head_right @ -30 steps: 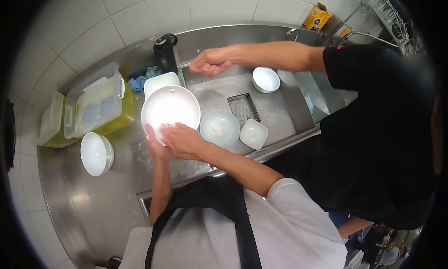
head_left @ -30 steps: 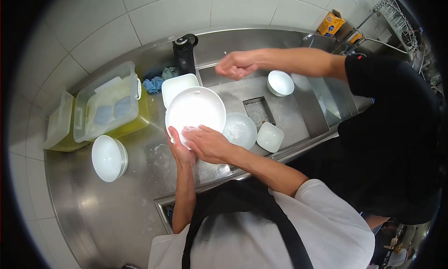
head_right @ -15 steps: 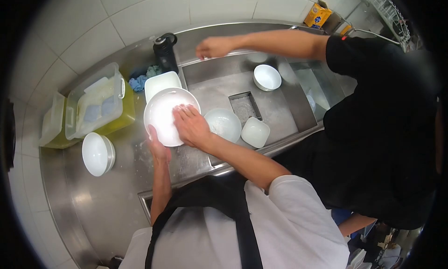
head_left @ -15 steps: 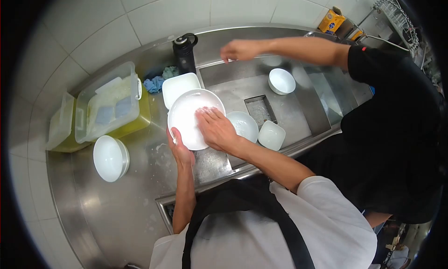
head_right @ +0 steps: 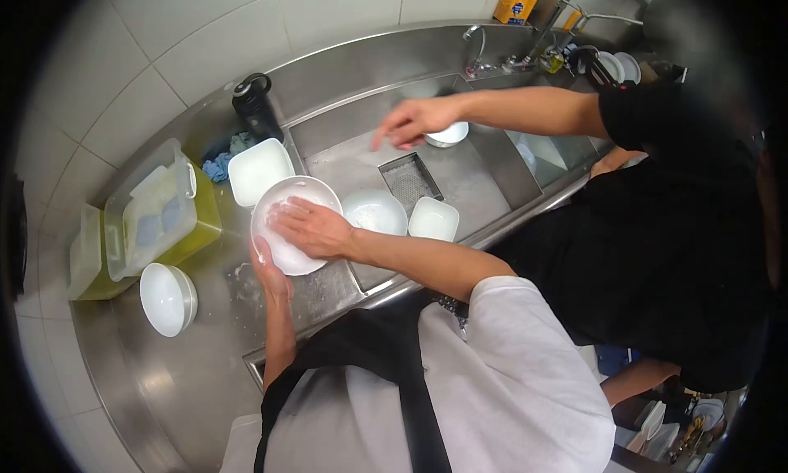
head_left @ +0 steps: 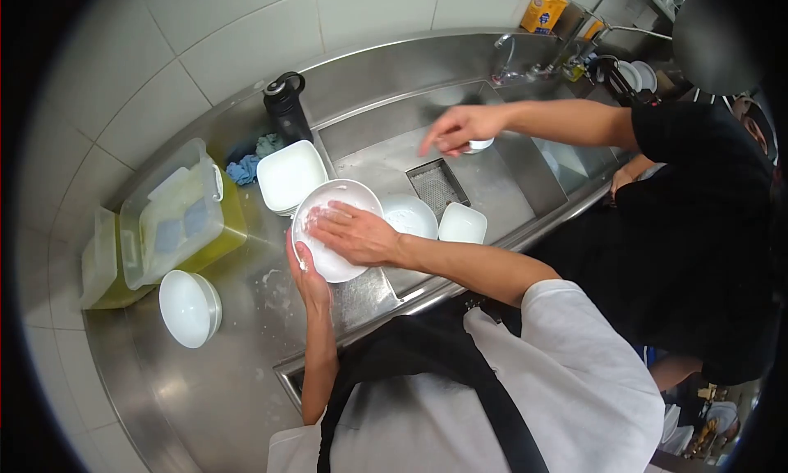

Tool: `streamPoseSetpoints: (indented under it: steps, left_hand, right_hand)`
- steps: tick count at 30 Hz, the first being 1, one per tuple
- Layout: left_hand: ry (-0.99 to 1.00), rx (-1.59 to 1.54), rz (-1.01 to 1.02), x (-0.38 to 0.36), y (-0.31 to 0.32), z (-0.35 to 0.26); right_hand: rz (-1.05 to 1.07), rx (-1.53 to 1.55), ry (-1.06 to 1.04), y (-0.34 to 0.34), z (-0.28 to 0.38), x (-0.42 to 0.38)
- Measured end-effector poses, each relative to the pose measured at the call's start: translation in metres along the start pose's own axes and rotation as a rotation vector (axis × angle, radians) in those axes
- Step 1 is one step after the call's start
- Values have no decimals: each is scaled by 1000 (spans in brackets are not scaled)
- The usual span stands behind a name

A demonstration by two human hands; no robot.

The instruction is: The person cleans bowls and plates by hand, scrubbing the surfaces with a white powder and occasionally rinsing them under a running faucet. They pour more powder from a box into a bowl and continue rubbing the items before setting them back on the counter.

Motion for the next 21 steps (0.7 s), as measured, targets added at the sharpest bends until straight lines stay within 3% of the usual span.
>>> streamPoseSetpoints:
  steps: [2,4,6,8,11,12,14,15,16,18,19,20,21]
  left_hand:
    - [4,3,-12,2,-5,-2]
    - [27,11,-73,5,-9,-3]
    - [47,-92,-129,9,-17,2]
    - [35,-127,-112,7,-12,6]
    - [-16,-181,-107,-9,12,12]
    - [-59,-204,-118,-15,23,15]
    - [-115,-249,-98,-15,20,29]
    - [-151,-262,-56,-3,5,46]
    - [-188,-272,-17,0,8,43]
    - [-107,-208,-84,0,-5,28]
    - [-101,-164,-119,-4,-1,21]
    - [-105,-119,-153,-12,2,16]
    - [-113,-114,-142,-12,-1,20]
  right_hand:
    - [-19,-40,49,-3,-5,-7]
    - [12,-35,346,9,-18,-25]
    - [469,446,528,45,2,-24]
    - [361,546,641,46,-1,-31]
    - [-195,21,675,3,-27,-37]
    - [-199,13,676,-8,-31,-27]
    - [188,714,854,23,-30,-15]
    - [-144,723,610,31,-19,-17]
    - [-147,720,609,20,-22,-22]
    - [578,589,432,39,4,-46]
    - [733,380,422,35,-3,-55]
    - [734,387,433,33,-5,-56]
    - [595,288,343,20,-10,-43]
Point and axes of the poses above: each hand's wrist, its own x-axis towards the middle knuckle, its own y-axis out of the palm, z = x × y, the point moved 10 cm from there along x, towards the middle knuckle, and after that the axes turned 7 degrees about -y, right-handed, at the moved point
